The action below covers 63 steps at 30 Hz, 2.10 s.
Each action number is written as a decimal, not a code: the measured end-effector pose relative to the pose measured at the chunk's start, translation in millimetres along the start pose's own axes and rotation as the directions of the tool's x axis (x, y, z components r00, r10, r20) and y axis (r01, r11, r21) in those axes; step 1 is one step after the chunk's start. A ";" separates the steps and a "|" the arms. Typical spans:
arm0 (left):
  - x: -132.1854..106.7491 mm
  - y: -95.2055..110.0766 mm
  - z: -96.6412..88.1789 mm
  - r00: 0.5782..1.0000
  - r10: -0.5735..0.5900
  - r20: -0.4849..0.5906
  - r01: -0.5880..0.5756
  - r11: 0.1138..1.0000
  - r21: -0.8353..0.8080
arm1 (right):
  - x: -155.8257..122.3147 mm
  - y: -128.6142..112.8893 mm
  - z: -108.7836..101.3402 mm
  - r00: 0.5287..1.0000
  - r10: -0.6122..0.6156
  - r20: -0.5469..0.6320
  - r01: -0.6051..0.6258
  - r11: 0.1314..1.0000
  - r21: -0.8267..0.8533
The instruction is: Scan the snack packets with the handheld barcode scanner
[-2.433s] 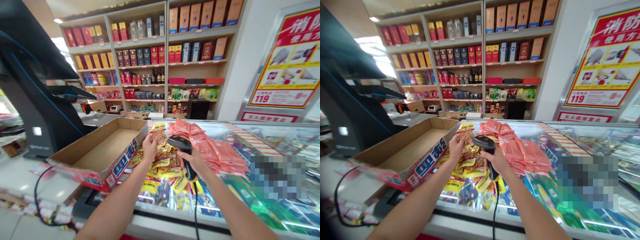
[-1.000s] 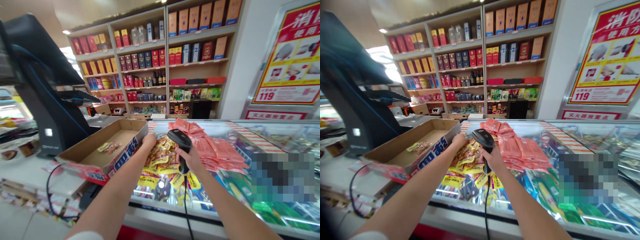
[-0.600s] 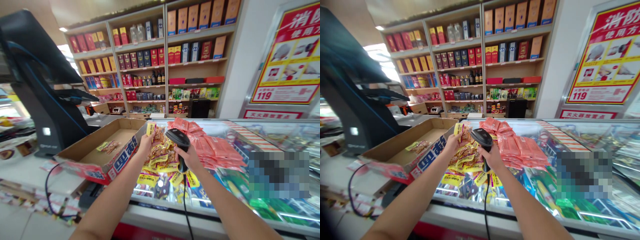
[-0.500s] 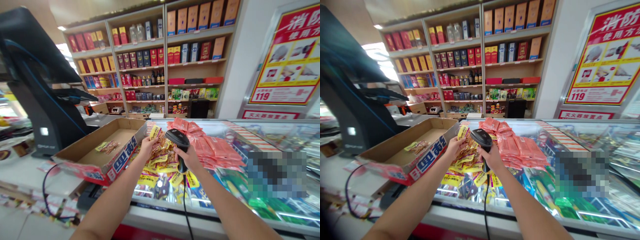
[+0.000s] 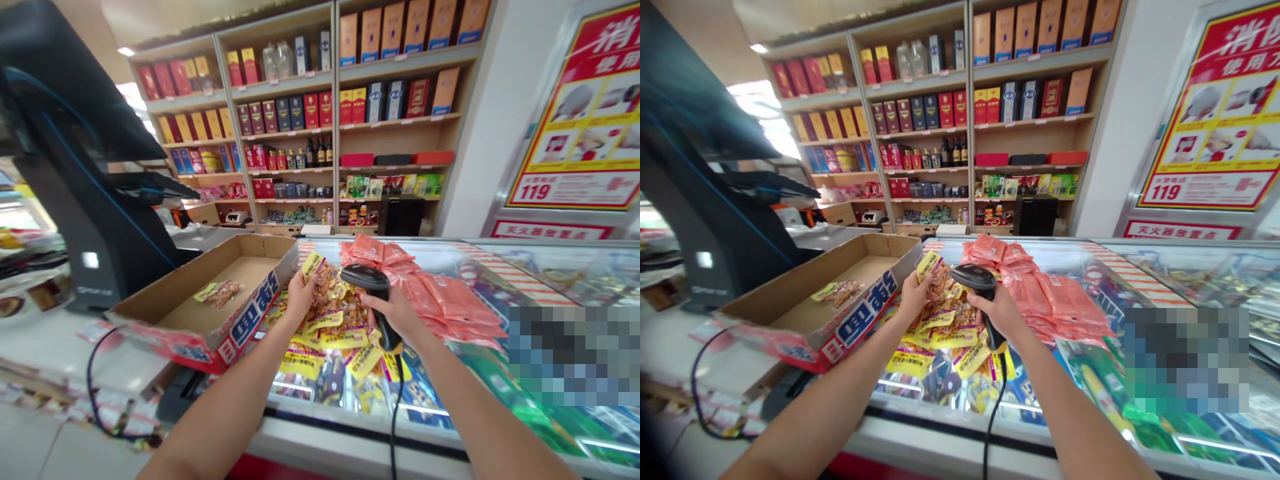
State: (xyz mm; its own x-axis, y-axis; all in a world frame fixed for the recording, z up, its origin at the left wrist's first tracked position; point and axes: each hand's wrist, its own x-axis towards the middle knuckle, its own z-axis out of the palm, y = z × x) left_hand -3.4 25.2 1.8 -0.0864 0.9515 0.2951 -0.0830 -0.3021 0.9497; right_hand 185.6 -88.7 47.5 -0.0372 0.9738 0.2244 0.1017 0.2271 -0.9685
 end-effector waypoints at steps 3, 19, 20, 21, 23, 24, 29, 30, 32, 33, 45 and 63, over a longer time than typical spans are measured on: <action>2.6 -3.7 -3.9 0.997 0.082 -0.009 -0.080 0.990 0.116 | 0.5 -0.1 -0.2 1.000 0.021 0.016 -0.021 1.000 -0.017; 1.3 -1.4 -6.4 0.981 0.188 -0.046 -0.165 0.934 0.317 | 2.3 2.7 1.5 0.998 0.063 0.023 -0.061 0.996 -0.069; 0.4 -0.8 -6.1 0.983 0.175 -0.048 -0.154 0.944 0.291 | 2.9 4.5 1.6 0.998 0.054 0.021 -0.052 0.996 -0.070; -0.6 0.1 -5.7 0.986 0.158 -0.049 -0.140 0.956 0.257 | 3.7 6.8 2.0 0.999 0.047 0.019 -0.046 0.997 -0.069; -2.3 3.7 -5.2 0.992 0.114 -0.060 -0.103 0.981 0.166 | 5.5 11.7 4.1 0.999 0.050 0.019 -0.049 0.997 -0.060; -2.8 6.8 -5.2 0.993 0.094 -0.077 -0.085 0.990 0.110 | 6.4 13.4 6.1 0.998 0.056 0.024 -0.055 0.997 -0.055; 3.2 38.7 -12.3 0.970 -0.002 -0.244 -0.066 0.960 -0.272 | 10.8 1.4 28.8 0.995 0.056 0.079 -0.051 0.997 -0.052; 6.3 47.2 -16.3 0.959 -0.025 -0.281 -0.079 0.933 -0.350 | 12.4 -5.2 35.8 0.994 0.051 0.097 -0.047 0.998 -0.041; 13.9 63.1 -28.0 0.927 -0.040 -0.374 -0.153 0.868 -0.473 | 17.4 -20.2 51.4 0.991 0.030 0.133 -0.027 0.999 -0.021; 17.8 69.5 -35.6 0.903 -0.026 -0.429 -0.217 0.834 -0.508 | 20.6 -27.5 59.7 0.988 0.011 0.156 -0.007 1.000 -0.025; 13.6 58.1 -59.4 0.931 0.254 -0.263 -0.267 0.964 -0.014 | 34.6 -33.0 85.6 0.991 -0.031 0.130 0.022 0.998 0.066; 27.6 -28.2 -31.9 0.989 0.030 0.146 -0.121 0.735 0.667 | 9.1 15.0 15.1 0.999 0.023 -0.043 -0.024 0.999 -0.027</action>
State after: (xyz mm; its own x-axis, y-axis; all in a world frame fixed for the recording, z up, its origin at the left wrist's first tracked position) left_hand -35.1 58.1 -20.2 0.0574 0.9402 0.3358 0.6115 -0.2990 0.7326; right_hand 171.8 -76.7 33.4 0.0082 0.9784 0.2064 0.1294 0.2037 -0.9704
